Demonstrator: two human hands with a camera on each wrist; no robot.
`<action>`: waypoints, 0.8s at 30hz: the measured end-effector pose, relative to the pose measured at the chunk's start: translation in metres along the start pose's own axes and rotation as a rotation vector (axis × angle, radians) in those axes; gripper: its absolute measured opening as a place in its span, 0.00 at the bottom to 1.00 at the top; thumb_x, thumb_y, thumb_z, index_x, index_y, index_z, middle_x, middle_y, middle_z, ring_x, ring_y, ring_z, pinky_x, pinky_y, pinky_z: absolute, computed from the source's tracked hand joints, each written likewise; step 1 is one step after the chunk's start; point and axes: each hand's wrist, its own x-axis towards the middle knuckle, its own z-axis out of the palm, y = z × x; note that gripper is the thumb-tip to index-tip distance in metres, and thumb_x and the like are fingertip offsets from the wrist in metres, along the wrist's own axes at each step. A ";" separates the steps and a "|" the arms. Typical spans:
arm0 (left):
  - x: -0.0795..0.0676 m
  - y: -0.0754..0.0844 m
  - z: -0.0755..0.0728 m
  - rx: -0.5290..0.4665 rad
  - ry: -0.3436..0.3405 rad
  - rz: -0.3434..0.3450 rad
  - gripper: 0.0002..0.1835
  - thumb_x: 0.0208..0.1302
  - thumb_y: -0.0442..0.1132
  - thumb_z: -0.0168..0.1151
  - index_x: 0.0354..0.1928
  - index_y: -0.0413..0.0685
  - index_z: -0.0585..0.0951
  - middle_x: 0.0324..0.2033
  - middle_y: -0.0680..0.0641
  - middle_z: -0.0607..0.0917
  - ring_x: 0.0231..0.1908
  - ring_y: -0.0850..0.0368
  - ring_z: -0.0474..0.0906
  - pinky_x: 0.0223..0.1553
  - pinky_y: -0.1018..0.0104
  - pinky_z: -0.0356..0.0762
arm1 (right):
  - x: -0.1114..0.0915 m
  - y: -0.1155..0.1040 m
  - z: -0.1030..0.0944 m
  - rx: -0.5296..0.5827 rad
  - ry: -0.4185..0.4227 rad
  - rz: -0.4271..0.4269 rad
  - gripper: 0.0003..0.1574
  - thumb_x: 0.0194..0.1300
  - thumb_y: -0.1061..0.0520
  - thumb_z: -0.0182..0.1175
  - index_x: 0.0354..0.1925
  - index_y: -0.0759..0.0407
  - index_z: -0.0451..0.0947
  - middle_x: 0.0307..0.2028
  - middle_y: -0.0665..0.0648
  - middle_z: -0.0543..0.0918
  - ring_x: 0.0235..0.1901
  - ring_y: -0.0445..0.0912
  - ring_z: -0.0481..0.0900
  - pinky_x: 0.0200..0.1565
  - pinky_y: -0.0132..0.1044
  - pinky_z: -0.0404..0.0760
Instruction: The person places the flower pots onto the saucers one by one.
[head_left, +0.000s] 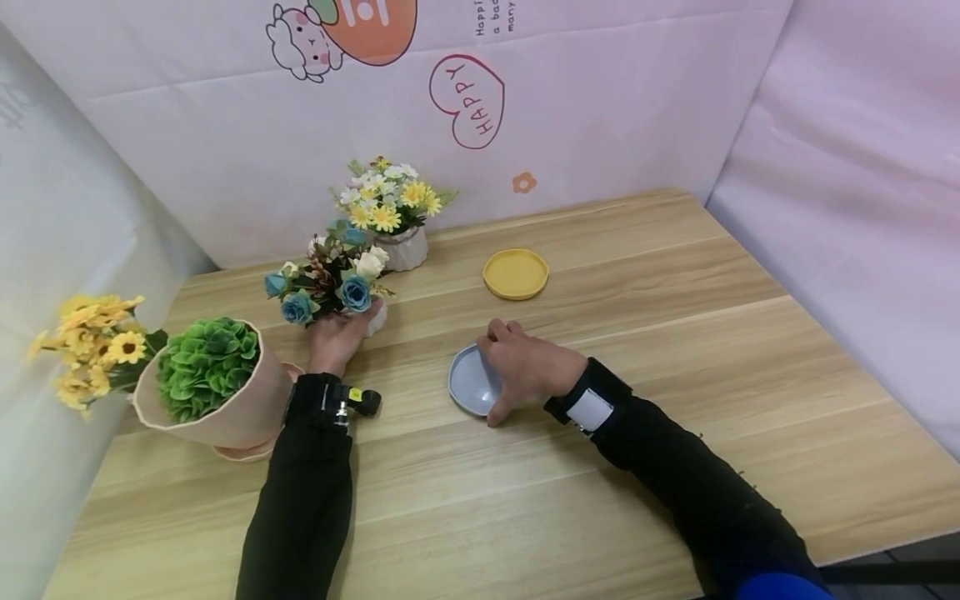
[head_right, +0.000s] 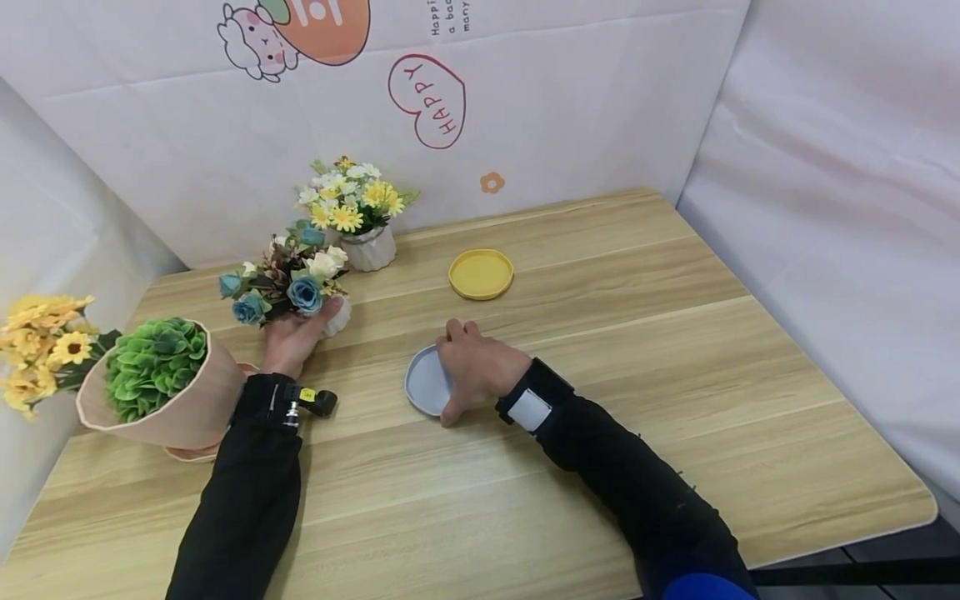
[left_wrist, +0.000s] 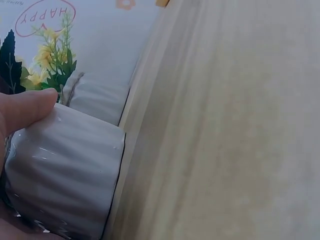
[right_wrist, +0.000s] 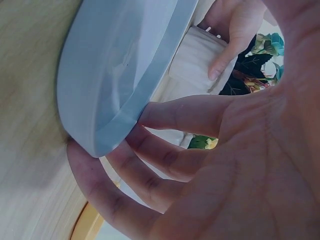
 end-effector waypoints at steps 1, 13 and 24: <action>-0.001 0.000 0.000 0.005 0.000 -0.002 0.54 0.64 0.73 0.64 0.76 0.37 0.66 0.67 0.34 0.76 0.70 0.39 0.71 0.78 0.48 0.66 | 0.000 0.000 0.000 0.001 0.000 0.000 0.67 0.50 0.34 0.82 0.75 0.65 0.66 0.68 0.62 0.67 0.63 0.56 0.67 0.60 0.45 0.84; -0.017 -0.002 0.000 -0.001 -0.032 0.056 0.36 0.65 0.70 0.66 0.46 0.40 0.74 0.32 0.44 0.75 0.54 0.40 0.77 0.67 0.49 0.74 | 0.000 0.000 0.002 -0.006 0.006 0.004 0.66 0.49 0.34 0.83 0.74 0.64 0.67 0.67 0.62 0.67 0.62 0.56 0.67 0.59 0.45 0.85; -0.027 -0.002 0.000 0.032 -0.113 0.156 0.38 0.68 0.65 0.67 0.63 0.40 0.74 0.53 0.40 0.83 0.65 0.43 0.75 0.73 0.47 0.71 | -0.002 -0.001 0.000 0.011 -0.001 0.013 0.67 0.50 0.34 0.83 0.75 0.64 0.66 0.67 0.62 0.68 0.62 0.56 0.67 0.59 0.45 0.85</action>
